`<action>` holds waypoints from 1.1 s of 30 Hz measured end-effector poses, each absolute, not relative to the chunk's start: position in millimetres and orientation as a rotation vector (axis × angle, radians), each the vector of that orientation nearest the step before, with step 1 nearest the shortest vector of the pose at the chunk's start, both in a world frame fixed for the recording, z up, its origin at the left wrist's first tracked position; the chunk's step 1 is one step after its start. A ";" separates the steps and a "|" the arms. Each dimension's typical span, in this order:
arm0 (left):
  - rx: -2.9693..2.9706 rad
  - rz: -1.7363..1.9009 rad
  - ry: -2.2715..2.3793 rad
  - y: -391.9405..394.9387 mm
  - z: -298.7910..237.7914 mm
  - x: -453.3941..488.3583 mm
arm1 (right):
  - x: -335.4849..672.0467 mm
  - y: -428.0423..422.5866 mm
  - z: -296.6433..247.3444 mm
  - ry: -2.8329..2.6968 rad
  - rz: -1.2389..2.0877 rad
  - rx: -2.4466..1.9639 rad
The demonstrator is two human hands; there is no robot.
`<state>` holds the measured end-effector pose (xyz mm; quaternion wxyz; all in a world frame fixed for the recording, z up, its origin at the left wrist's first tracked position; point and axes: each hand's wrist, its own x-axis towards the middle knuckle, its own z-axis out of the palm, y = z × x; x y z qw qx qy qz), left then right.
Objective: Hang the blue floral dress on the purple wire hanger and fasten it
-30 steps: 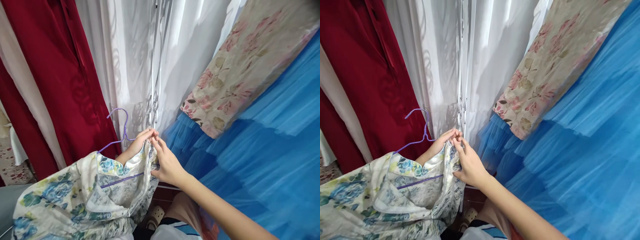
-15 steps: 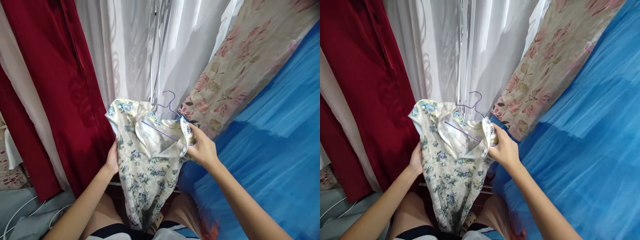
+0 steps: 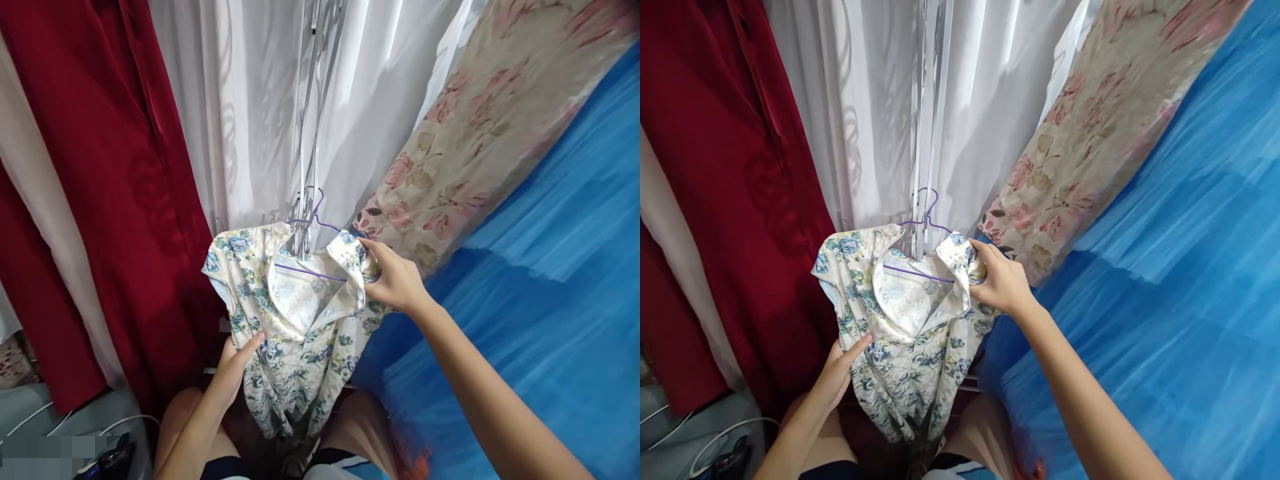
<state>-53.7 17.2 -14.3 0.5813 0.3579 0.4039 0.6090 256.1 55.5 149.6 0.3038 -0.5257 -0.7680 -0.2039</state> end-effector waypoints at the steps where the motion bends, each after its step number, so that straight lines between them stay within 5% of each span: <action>1: 0.833 1.431 0.942 16.4 -14.1 -51.5 | 257.7 57.5 150.4 -2.029 -0.538 -1.378; 15: 0.750 1.407 0.991 -13.9 -48.6 -30.0 | 250.3 36.9 123.3 -2.078 -0.422 -1.196; 24: 0.726 1.472 1.025 -28.8 -60.1 -39.4 | 134.6 -35.4 -49.1 -1.282 0.720 -1.195; 33: 0.697 1.444 1.010 -49.3 -49.0 -20.7 | 128.9 -39.1 -63.1 -1.270 0.980 -1.152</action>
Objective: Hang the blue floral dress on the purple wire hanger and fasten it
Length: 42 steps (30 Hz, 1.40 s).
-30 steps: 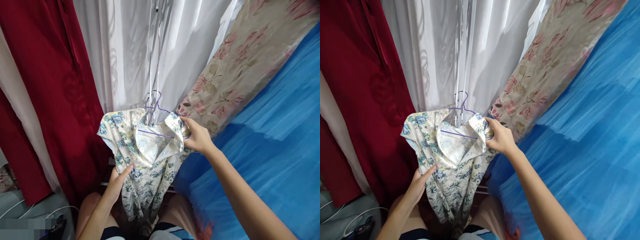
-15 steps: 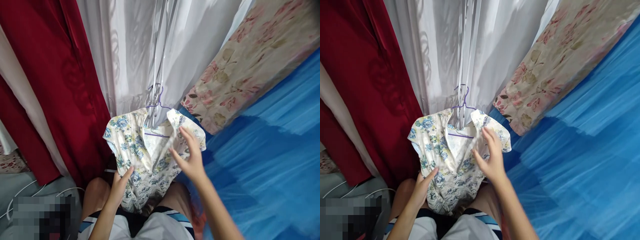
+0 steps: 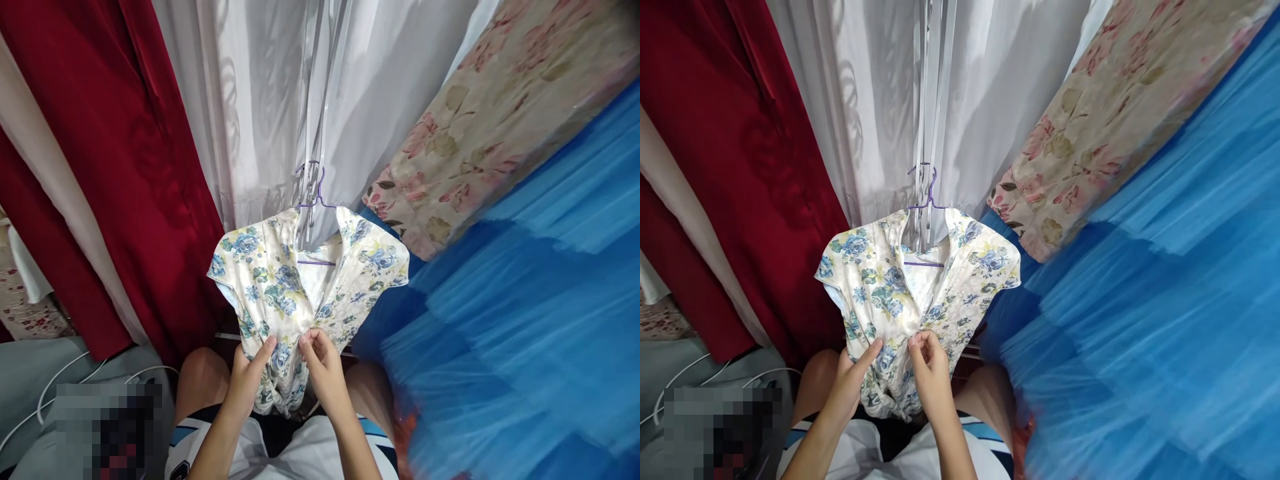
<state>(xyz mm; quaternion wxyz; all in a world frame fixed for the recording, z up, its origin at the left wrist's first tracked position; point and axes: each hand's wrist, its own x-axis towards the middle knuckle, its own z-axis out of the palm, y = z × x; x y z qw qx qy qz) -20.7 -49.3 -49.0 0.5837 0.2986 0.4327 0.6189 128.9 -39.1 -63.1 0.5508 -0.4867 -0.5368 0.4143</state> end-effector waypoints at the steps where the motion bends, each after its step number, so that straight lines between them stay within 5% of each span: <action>1: 0.702 1.441 1.007 -50.6 -47.4 -18.3 | 130.5 -41.1 -62.5 -1.262 0.986 -1.151; 13: 1.350 1.836 1.515 -47.2 -55.0 -29.0 | 144.1 -58.5 -48.8 -1.185 1.111 -1.146; 19: 1.615 1.330 1.176 -53.8 -52.8 8.6 | 135.2 -60.8 -46.6 -1.166 1.144 -1.088; 29: 2.023 1.190 1.187 -46.6 -49.2 9.0 | 148.9 -57.3 -24.9 -0.880 1.370 -0.987; 42: 2.686 0.314 1.244 -49.0 -13.0 9.4 | 169.1 53.7 107.0 -0.924 1.303 -0.702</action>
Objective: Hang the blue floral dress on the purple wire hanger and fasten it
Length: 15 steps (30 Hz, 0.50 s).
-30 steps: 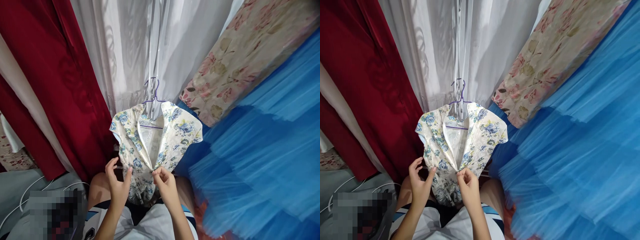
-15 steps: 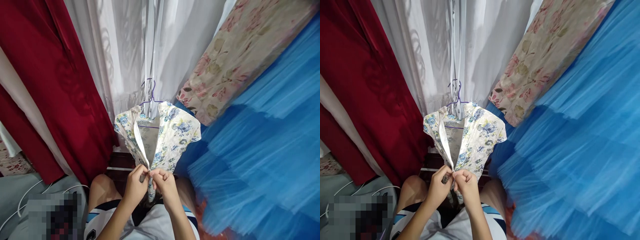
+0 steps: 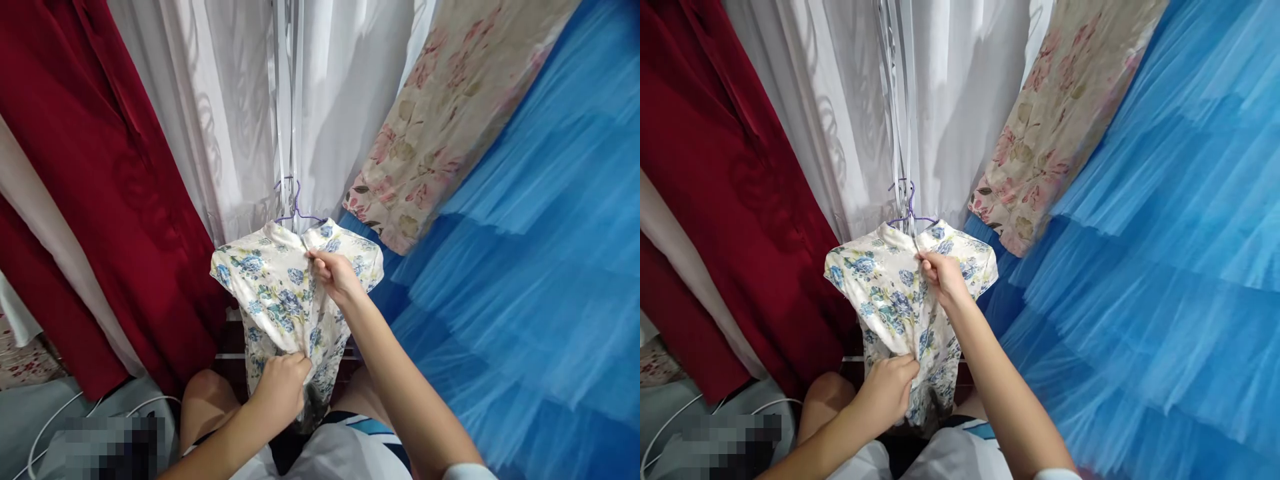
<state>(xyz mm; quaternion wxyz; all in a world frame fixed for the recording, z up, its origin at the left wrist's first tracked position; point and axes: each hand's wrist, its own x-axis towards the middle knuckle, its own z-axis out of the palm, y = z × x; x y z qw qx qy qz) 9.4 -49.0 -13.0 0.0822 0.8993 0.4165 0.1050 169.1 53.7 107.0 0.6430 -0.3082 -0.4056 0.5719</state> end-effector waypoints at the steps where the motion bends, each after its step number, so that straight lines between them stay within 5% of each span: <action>1: 2.695 0.255 1.252 -48.5 -14.7 12.4 | 166.1 59.1 114.2 -0.931 1.273 -0.694; 6: 2.663 0.267 1.156 -37.1 -22.3 15.2 | 151.9 61.5 124.8 -1.014 1.110 -0.696; 15: 2.197 1.440 0.989 48.5 71.8 -13.1 | 154.9 45.1 108.4 -1.219 0.882 -0.816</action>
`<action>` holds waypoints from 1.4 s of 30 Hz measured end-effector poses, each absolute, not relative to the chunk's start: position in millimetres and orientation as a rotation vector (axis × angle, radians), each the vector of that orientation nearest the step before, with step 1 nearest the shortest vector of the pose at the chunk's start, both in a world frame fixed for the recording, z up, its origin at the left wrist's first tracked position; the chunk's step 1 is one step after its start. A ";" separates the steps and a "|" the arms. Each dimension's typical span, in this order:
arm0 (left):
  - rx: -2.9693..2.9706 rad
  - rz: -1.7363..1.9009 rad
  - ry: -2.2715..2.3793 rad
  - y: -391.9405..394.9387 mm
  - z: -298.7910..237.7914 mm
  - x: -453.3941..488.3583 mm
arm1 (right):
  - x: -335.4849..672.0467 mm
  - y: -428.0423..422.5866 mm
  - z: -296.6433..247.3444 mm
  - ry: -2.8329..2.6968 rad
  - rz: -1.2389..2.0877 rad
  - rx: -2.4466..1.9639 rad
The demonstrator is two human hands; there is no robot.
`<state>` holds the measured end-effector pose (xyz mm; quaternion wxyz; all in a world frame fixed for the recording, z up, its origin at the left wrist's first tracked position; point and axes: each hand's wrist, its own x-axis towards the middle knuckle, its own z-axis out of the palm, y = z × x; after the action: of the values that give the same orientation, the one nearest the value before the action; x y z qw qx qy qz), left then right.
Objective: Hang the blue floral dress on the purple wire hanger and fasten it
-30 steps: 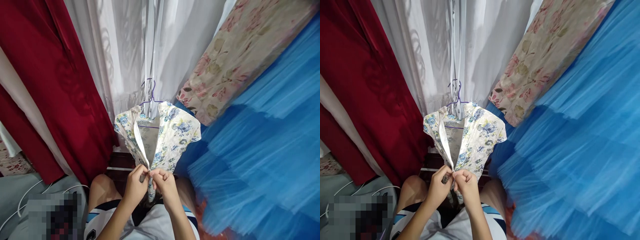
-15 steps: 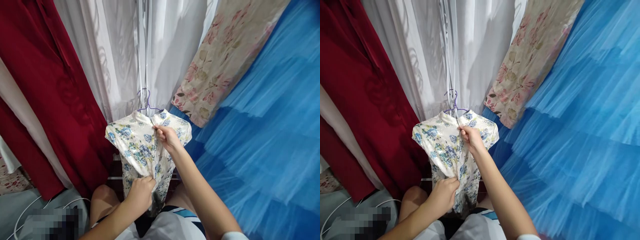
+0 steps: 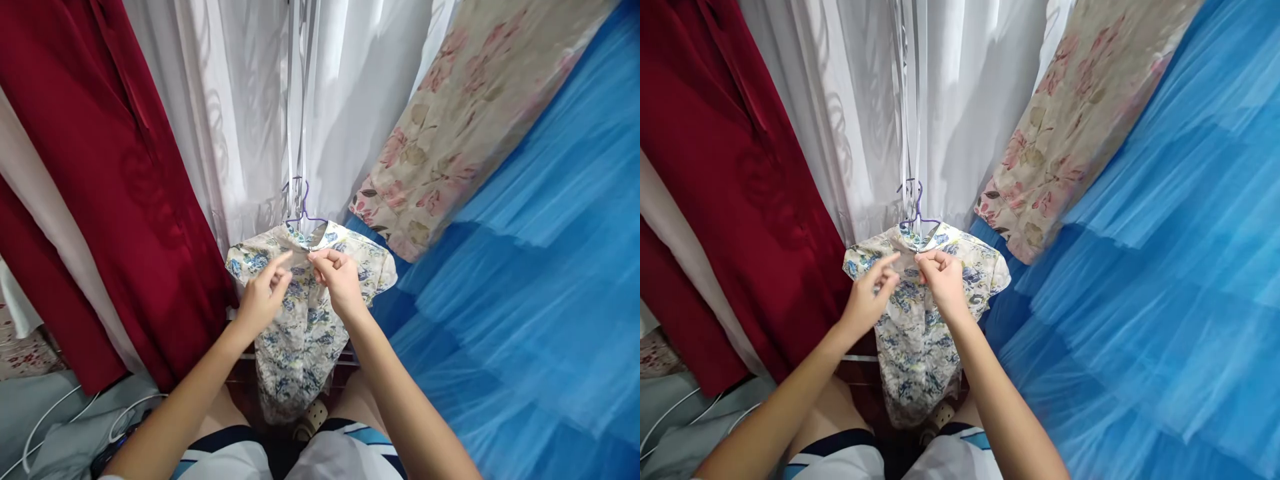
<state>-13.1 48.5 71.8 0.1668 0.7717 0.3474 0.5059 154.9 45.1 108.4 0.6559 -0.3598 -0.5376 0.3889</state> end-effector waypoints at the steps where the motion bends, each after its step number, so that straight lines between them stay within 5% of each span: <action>1: 2.236 1.468 0.940 57.6 84.7 -11.4 | 155.2 45.4 107.8 -1.239 0.876 -0.818; 10: 2.486 1.623 0.922 92.0 111.9 5.6 | 156.9 72.5 80.5 -1.338 0.644 -0.994; 18: 1.633 2.083 1.094 165.6 102.4 -70.1 | 159.2 71.7 33.2 -1.420 0.707 -1.169; 23: 1.001 1.909 1.239 201.9 45.8 -106.0 | 157.7 50.7 19.9 -1.433 0.804 -1.171; 31: 0.960 1.402 1.172 167.2 -34.4 -66.9 | 211.7 41.2 -19.5 -1.311 0.792 -1.237; 42: 1.053 1.110 0.636 70.5 1.7 -9.5 | 242.3 17.3 -66.3 -1.444 0.908 -1.594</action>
<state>-9.5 70.5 1.7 0.6761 0.4682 0.2829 0.4936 242.3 17.3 -66.3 0.3926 -0.6278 -0.5689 0.3578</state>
